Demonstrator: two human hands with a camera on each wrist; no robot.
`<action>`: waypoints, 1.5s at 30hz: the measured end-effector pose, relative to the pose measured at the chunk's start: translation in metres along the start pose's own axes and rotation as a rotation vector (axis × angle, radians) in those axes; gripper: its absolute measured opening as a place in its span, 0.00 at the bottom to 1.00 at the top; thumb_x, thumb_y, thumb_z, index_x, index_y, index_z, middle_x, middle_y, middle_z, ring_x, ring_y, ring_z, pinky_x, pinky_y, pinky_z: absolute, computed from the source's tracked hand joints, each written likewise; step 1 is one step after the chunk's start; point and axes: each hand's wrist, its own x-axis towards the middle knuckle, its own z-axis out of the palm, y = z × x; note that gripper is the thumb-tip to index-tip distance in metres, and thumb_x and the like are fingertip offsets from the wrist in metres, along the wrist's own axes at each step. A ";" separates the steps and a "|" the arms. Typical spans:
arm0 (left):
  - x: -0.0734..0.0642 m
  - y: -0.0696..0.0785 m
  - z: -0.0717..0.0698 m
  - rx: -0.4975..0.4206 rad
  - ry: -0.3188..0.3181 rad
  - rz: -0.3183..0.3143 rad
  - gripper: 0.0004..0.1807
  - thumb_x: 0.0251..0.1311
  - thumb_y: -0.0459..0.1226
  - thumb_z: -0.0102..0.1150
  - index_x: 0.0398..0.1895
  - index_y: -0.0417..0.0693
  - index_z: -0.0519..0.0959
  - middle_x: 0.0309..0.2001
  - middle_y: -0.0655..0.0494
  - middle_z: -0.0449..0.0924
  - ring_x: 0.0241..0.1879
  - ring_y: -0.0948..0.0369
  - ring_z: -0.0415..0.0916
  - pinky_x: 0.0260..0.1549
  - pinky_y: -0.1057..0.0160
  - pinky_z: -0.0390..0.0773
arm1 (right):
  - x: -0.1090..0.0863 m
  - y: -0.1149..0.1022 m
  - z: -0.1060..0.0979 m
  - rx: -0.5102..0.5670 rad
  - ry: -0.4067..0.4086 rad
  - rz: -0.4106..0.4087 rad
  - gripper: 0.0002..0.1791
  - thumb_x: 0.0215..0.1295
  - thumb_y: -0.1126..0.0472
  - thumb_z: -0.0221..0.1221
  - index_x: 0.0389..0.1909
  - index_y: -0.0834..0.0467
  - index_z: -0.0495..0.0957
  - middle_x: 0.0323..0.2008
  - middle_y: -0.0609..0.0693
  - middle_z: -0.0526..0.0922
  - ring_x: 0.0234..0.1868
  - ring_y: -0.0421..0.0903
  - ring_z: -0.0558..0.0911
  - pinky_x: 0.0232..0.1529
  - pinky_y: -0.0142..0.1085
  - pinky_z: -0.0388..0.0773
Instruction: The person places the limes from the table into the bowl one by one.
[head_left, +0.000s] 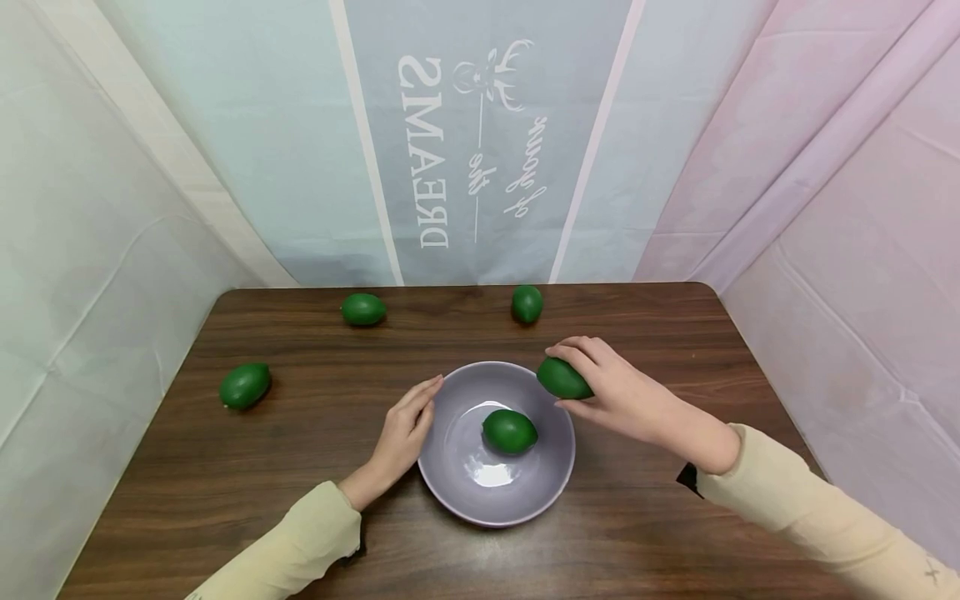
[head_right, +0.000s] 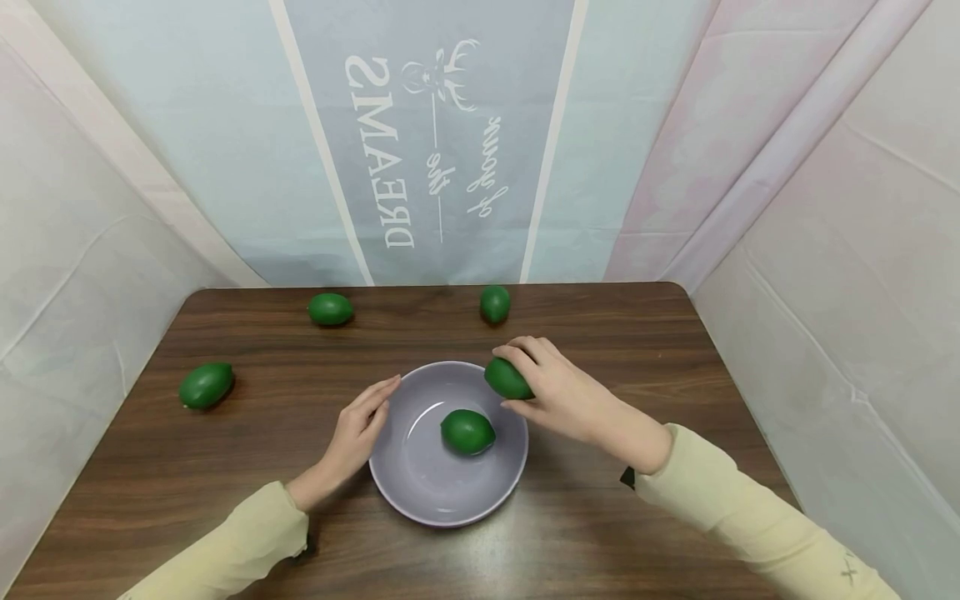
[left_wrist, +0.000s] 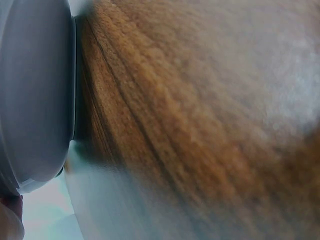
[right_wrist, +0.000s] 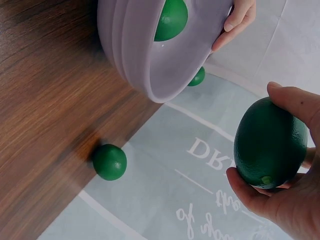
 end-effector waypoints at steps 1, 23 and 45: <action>0.000 0.000 0.000 0.002 0.000 0.001 0.18 0.58 0.24 0.47 0.52 0.34 0.74 0.53 0.44 0.75 0.54 0.53 0.71 0.56 0.66 0.67 | 0.000 -0.001 0.001 0.001 0.001 -0.009 0.34 0.45 0.59 0.69 0.55 0.61 0.68 0.50 0.54 0.68 0.49 0.48 0.70 0.47 0.40 0.75; 0.000 0.001 0.000 -0.009 -0.001 -0.004 0.18 0.59 0.24 0.47 0.52 0.34 0.74 0.53 0.45 0.75 0.54 0.53 0.71 0.56 0.67 0.67 | -0.001 -0.018 0.007 0.026 -0.040 -0.037 0.34 0.47 0.56 0.69 0.56 0.57 0.67 0.52 0.51 0.68 0.51 0.46 0.69 0.48 0.37 0.74; 0.000 0.001 0.000 -0.001 0.004 0.006 0.18 0.58 0.23 0.47 0.52 0.34 0.74 0.53 0.42 0.75 0.54 0.53 0.71 0.56 0.65 0.67 | -0.001 -0.033 0.016 0.065 -0.081 -0.088 0.32 0.51 0.53 0.66 0.56 0.56 0.66 0.53 0.48 0.68 0.52 0.42 0.68 0.49 0.34 0.73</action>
